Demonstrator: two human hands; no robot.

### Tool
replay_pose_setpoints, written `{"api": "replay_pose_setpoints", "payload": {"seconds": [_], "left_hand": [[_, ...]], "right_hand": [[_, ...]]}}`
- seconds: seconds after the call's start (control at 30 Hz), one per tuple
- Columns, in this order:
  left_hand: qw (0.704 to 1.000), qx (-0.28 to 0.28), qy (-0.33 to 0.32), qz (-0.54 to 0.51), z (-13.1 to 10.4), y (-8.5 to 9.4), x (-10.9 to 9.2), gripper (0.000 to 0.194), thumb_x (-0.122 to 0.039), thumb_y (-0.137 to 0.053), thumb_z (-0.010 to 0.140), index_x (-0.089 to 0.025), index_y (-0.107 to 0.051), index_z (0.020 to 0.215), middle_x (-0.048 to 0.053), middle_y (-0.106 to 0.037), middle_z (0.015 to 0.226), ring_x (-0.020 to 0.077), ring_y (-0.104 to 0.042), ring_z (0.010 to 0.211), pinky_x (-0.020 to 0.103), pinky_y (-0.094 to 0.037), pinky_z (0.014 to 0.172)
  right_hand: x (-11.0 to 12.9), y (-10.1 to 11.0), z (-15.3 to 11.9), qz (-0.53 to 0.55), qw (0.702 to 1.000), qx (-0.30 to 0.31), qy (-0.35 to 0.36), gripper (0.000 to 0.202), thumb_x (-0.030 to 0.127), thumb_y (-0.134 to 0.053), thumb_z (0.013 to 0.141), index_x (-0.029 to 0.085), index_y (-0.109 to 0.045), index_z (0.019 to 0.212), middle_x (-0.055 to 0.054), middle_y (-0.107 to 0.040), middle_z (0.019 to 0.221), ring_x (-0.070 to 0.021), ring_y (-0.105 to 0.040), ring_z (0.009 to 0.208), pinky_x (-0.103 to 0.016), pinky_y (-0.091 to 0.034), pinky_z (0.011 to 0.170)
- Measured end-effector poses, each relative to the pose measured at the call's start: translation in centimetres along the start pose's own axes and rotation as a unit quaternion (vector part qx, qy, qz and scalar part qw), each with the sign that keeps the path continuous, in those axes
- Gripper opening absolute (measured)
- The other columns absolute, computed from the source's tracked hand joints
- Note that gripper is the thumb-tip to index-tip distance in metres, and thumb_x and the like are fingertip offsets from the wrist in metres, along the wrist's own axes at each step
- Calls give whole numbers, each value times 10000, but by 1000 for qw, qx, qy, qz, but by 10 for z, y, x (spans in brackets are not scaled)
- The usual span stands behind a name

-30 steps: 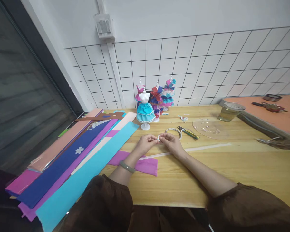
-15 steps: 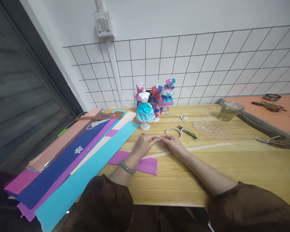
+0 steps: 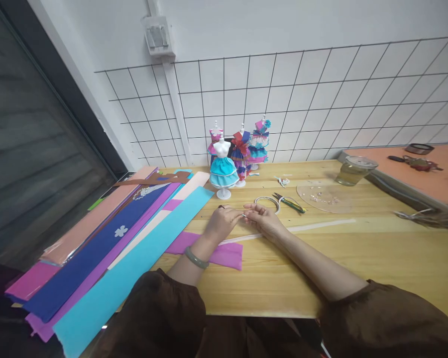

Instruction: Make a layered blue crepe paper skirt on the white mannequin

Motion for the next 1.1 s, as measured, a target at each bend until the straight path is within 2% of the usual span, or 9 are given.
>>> {"api": "replay_pose_setpoints", "payload": {"seconds": [0.1, 0.23, 0.33, 0.43, 0.57, 0.7, 0.9, 1.1], "left_hand": [[999, -9, 28, -25, 1, 1, 1, 151, -230, -545, 846, -176, -683, 876, 74, -699, 851, 192, -613, 835, 339, -457, 788], [989, -35, 110, -92, 2, 0, 2, 94, -214, -598, 796, -188, -685, 819, 64, -682, 915, 191, -594, 921, 341, -437, 863], [972, -36, 174, -157, 1, -5, 4, 98, -215, -595, 781, -173, -678, 811, 42, -687, 805, 157, -612, 772, 285, -471, 742], [948, -34, 226, -223, -1, -12, 7, 145, -265, -589, 781, -149, -672, 806, 38, -689, 757, 140, -612, 694, 246, -470, 645], [909, -28, 279, -309, -1, -15, 7, 196, -311, -641, 740, -127, -664, 801, 60, -703, 793, 144, -631, 717, 242, -479, 657], [866, -18, 321, -383, 1, -11, 3, 265, -308, -709, 677, -113, -654, 849, 77, -706, 784, 138, -637, 692, 245, -483, 654], [814, -2, 355, -460, 0, -10, 5, 332, -350, -730, 659, -101, -670, 872, 87, -705, 801, 100, -604, 623, 257, -486, 661], [785, -12, 376, -493, -3, -15, 10, 352, -339, -777, 596, -85, -678, 819, 78, -695, 767, 95, -600, 631, 265, -486, 692]], "right_hand": [[0, -1, 0, -32, 999, 1, 21, 341, 402, -773, 593, 171, -669, 822, -13, -673, 687, -121, -591, 597, -264, -460, 625], [2, -1, 0, -86, 994, 7, 60, 329, 448, -733, 639, 160, -701, 794, -11, -676, 680, -121, -565, 602, -257, -433, 614], [5, -1, -2, -119, 989, 11, 85, 340, 458, -731, 638, 160, -705, 800, -27, -696, 738, -149, -593, 672, -280, -447, 675], [7, -2, -4, -145, 984, 7, 104, 347, 468, -735, 631, 167, -698, 800, -42, -708, 774, -172, -614, 706, -308, -460, 711], [7, -2, -4, -171, 977, 11, 123, 357, 496, -720, 641, 174, -684, 791, -61, -716, 790, -199, -635, 724, -334, -481, 710], [5, 0, -2, -205, 967, 19, 148, 352, 516, -667, 698, 183, -679, 813, -69, -712, 785, -215, -647, 737, -347, -496, 707], [12, 7, -3, -309, 923, 7, 230, 237, 429, -623, 768, 202, -682, 797, -89, -690, 795, -226, -618, 751, -378, -470, 721], [19, 6, -8, -387, 868, 53, 306, 194, 360, -578, 806, 203, -691, 801, -114, -678, 851, -236, -607, 829, -404, -451, 799]]}}
Point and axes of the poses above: each hand's wrist, its own z-axis towards the middle knuckle, its own y-axis out of the back of the hand, x = y × z, the point moved 2 cm from there along z, towards the middle knuckle
